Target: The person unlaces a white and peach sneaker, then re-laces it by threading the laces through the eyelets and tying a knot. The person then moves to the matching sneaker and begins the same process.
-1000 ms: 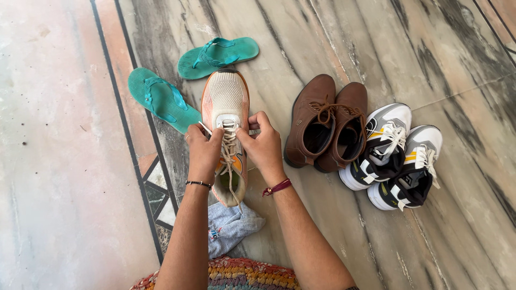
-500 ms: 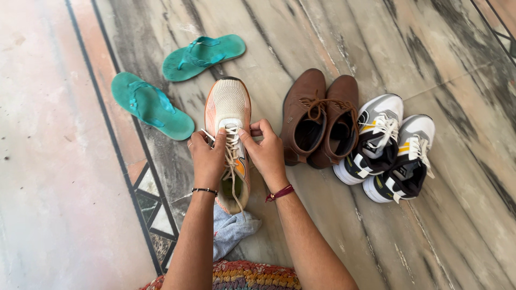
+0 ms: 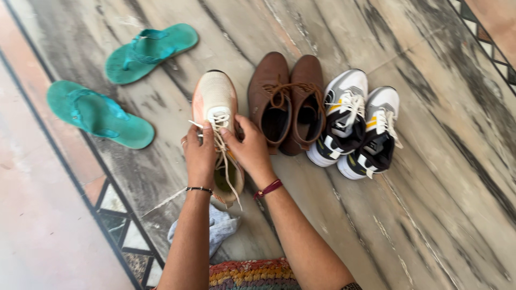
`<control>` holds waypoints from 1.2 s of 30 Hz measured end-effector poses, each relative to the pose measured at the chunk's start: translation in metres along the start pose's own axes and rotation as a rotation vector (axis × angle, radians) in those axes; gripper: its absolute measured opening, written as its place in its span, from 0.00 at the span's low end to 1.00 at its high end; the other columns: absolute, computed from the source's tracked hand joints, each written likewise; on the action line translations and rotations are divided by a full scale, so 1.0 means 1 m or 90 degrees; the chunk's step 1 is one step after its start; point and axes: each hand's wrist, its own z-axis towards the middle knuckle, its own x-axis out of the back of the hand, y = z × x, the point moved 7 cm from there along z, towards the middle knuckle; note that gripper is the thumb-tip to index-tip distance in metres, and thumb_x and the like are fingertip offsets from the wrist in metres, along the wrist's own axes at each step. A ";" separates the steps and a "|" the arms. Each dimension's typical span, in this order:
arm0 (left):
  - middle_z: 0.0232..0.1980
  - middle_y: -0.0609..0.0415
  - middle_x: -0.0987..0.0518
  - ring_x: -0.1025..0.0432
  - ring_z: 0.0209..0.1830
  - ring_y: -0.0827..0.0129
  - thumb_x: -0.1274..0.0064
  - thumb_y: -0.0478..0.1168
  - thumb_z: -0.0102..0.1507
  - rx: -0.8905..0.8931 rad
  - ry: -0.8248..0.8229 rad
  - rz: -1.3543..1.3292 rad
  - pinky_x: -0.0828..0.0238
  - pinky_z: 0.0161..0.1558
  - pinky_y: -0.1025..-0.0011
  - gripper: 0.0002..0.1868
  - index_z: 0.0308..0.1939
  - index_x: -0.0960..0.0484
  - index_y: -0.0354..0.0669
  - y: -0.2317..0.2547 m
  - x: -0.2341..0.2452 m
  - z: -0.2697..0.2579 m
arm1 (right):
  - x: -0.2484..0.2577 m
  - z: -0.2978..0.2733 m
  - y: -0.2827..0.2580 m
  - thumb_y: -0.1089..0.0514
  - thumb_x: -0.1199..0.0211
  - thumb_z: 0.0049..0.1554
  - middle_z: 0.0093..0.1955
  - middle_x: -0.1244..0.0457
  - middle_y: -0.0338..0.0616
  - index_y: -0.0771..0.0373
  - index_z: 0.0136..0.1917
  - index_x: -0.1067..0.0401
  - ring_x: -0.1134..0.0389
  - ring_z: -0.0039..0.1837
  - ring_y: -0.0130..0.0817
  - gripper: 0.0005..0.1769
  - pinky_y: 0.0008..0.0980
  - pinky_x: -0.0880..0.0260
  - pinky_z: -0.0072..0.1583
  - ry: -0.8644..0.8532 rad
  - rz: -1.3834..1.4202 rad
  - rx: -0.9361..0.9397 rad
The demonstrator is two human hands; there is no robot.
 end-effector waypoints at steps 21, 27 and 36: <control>0.66 0.38 0.31 0.28 0.61 0.55 0.42 0.53 0.65 -0.091 -0.016 0.013 0.30 0.60 0.65 0.36 0.69 0.30 0.31 0.035 0.004 0.009 | 0.006 -0.001 -0.015 0.53 0.34 0.58 0.78 0.43 0.55 0.73 0.79 0.47 0.40 0.76 0.32 0.44 0.28 0.42 0.72 -0.120 0.279 -0.159; 0.60 0.42 0.24 0.23 0.51 0.63 0.43 0.51 0.64 -0.032 -0.129 -0.164 0.24 0.48 0.70 0.36 0.69 0.31 0.30 0.087 -0.006 0.004 | 0.046 0.012 -0.051 0.64 0.38 0.52 0.83 0.48 0.52 0.70 0.81 0.48 0.44 0.77 0.32 0.45 0.30 0.42 0.72 -0.115 0.330 -0.103; 0.62 0.43 0.28 0.24 0.53 0.62 0.47 0.51 0.67 -0.134 -0.124 -0.152 0.26 0.51 0.67 0.30 0.65 0.25 0.31 0.148 -0.033 0.001 | 0.110 0.049 -0.086 0.60 0.31 0.55 0.86 0.58 0.56 0.72 0.81 0.54 0.59 0.87 0.42 0.49 0.34 0.56 0.80 -0.217 -0.004 0.070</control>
